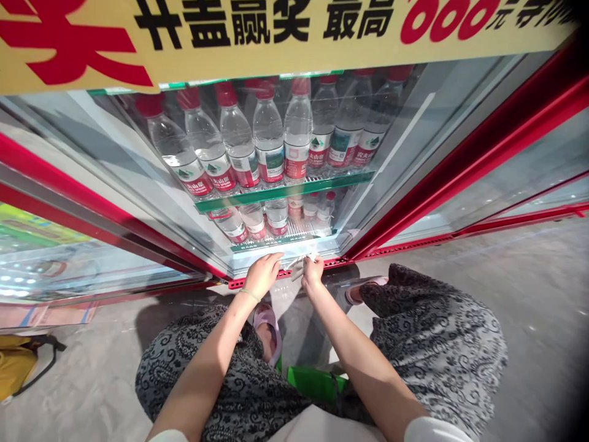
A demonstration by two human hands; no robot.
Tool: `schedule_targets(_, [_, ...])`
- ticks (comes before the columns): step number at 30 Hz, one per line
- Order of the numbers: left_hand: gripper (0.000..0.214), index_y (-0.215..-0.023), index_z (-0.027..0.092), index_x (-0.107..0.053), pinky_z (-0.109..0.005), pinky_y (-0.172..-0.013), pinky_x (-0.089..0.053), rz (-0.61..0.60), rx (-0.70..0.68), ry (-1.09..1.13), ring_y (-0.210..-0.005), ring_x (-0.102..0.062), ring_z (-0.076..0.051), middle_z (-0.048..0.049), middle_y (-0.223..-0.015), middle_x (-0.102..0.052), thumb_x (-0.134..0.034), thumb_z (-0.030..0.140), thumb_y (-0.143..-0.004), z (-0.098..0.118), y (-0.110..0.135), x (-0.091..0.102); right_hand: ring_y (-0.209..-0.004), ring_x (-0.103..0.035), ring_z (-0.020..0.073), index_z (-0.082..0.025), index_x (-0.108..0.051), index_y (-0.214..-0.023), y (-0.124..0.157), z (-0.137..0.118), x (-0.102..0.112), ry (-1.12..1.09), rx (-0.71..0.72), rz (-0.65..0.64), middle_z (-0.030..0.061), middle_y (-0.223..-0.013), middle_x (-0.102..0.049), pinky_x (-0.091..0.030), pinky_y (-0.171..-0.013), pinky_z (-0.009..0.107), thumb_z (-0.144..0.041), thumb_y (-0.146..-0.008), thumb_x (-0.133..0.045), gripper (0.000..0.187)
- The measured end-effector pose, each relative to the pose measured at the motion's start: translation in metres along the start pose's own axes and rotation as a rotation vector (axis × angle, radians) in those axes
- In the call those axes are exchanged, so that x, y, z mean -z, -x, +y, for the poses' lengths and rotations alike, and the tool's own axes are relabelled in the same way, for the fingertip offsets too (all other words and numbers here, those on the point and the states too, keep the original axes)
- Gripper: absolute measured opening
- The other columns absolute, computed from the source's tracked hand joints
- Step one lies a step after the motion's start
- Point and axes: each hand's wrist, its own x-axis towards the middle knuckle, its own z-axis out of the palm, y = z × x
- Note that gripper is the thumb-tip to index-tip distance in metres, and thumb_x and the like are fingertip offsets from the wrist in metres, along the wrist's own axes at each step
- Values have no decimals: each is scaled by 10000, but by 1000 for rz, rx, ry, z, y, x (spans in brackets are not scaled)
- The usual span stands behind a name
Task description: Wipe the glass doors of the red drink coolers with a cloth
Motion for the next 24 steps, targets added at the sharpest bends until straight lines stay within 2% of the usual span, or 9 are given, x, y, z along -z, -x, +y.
schedule_targets(2, [331,-1260,262,-689,-359,-1028,-568,2,0,-2,-1125,-714,-216,-44,-1258,-743,-520,196,-982,0,1,1,-540,-586,150,-259,-466,-793,2,0,-3,-45,-59,-1,-73,-594,-557,-465,-483,250,-330,-689,-744,305])
schedule_targets(11, [347,-1264,265,-690,-352,-1025,-571,22,-10,-9,-1119,-714,-206,-39,-1246,-747,-520,175,-975,-6,4,7,-483,-544,126,-258,-438,-742,13,6,-14,-118,-155,-5,-91,-554,-523,-436,-445,232,-317,-666,-760,336])
schedule_targets(16, [339,-1252,265,-692,-349,-1029,-562,39,0,-22,-1106,-712,-204,-41,-1237,-747,-509,174,-981,-10,10,14,-502,-562,123,-253,-438,-726,19,12,-21,-130,-180,-23,-85,-568,-540,-441,-458,224,-306,-651,-753,328])
schedule_targets(21, [330,-1244,254,-695,-354,-1004,-564,47,9,-59,-1096,-711,-215,-55,-1235,-745,-500,175,-990,-13,15,23,-459,-508,107,-257,-423,-706,24,17,-28,-134,-215,-9,-103,-535,-511,-400,-430,212,-296,-626,-743,332])
schedule_targets(24, [332,-1240,254,-698,-349,-981,-566,41,3,-86,-1058,-718,-212,-62,-1210,-752,-502,162,-987,-14,16,29,-485,-525,105,-248,-450,-729,28,20,-33,-147,-223,-11,-98,-572,-553,-428,-462,214,-288,-616,-733,307])
